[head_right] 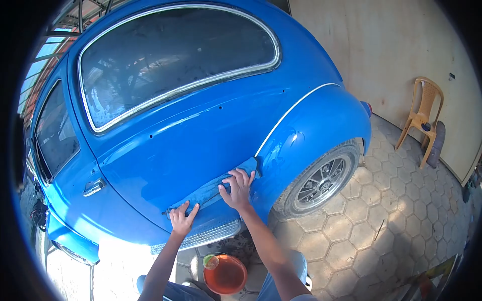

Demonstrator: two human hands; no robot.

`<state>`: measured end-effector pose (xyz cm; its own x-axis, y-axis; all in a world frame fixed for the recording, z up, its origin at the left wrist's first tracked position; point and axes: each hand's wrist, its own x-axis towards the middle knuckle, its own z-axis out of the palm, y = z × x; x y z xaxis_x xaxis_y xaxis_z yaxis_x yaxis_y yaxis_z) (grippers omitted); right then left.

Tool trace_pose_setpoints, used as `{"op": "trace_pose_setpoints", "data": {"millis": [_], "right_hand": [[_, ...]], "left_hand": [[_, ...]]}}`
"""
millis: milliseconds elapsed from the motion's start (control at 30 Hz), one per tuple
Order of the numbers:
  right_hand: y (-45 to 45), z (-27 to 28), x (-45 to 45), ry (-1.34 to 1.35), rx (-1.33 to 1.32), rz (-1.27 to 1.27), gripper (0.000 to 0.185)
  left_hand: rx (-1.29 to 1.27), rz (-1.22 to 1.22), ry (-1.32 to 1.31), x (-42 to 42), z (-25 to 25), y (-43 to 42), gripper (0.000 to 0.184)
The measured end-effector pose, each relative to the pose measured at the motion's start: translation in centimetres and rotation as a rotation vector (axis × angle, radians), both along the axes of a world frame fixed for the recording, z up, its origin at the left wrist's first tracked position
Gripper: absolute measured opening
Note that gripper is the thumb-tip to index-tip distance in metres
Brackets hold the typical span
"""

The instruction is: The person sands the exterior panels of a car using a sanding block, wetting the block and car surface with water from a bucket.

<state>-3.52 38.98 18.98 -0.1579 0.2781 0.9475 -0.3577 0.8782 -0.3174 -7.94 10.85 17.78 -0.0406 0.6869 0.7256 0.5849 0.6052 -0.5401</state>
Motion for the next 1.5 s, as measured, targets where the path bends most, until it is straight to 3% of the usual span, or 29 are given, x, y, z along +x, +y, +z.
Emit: {"op": "trace_pose_setpoints", "data": {"millis": [233, 267, 400, 667, 700, 867, 1000, 1133, 1300, 1500], "right_hand": [[-5.3, -6.3, -0.7, -0.103, -0.118, 0.027, 0.028], [-6.0, -6.5, 0.0, -0.093, -0.137, 0.037, 0.032], [-7.8, -9.5, -1.3, -0.040, -0.123, 0.025, 0.035], [-10.7, -5.6, -2.5, -0.046, -0.213, -0.109, 0.049], [-10.7, -4.1, -2.5, -0.023, -0.210, -0.129, 0.049], [-12.1, 5.8, -4.3, 0.184, -0.109, -0.225, 0.033], [-11.7, 21.2, -5.7, 0.388, 0.126, -0.207, 0.025], [-12.0, 27.0, -6.8, 0.340, 0.195, -0.207, 0.024], [-13.2, 23.8, -6.9, 0.428, 0.188, -0.263, 0.024], [-14.7, 13.8, -6.7, 0.458, 0.231, -0.237, 0.030]], "left_hand": [[-0.053, 0.045, -0.103, -0.8, -4.4, -4.8, 0.058], [-0.121, 0.112, -0.123, 0.9, -2.4, -5.4, 0.061], [-0.138, 0.147, -0.125, 0.6, -2.6, -6.6, 0.063], [-0.156, 0.091, -0.083, 0.6, 3.8, -8.7, 0.064], [-0.134, 0.107, -0.061, 0.0, 3.5, -9.3, 0.065], [-0.087, 0.081, 0.000, -1.9, 12.7, -11.3, 0.064], [0.064, 0.123, -0.039, -2.3, 23.3, -11.0, 0.062], [0.130, 0.077, -0.069, -3.8, 28.1, -11.6, 0.065], [0.227, -0.020, -0.088, -4.2, 25.9, -12.3, 0.065], [0.312, -0.050, -0.136, -3.0, 14.6, -13.9, 0.056]]}}
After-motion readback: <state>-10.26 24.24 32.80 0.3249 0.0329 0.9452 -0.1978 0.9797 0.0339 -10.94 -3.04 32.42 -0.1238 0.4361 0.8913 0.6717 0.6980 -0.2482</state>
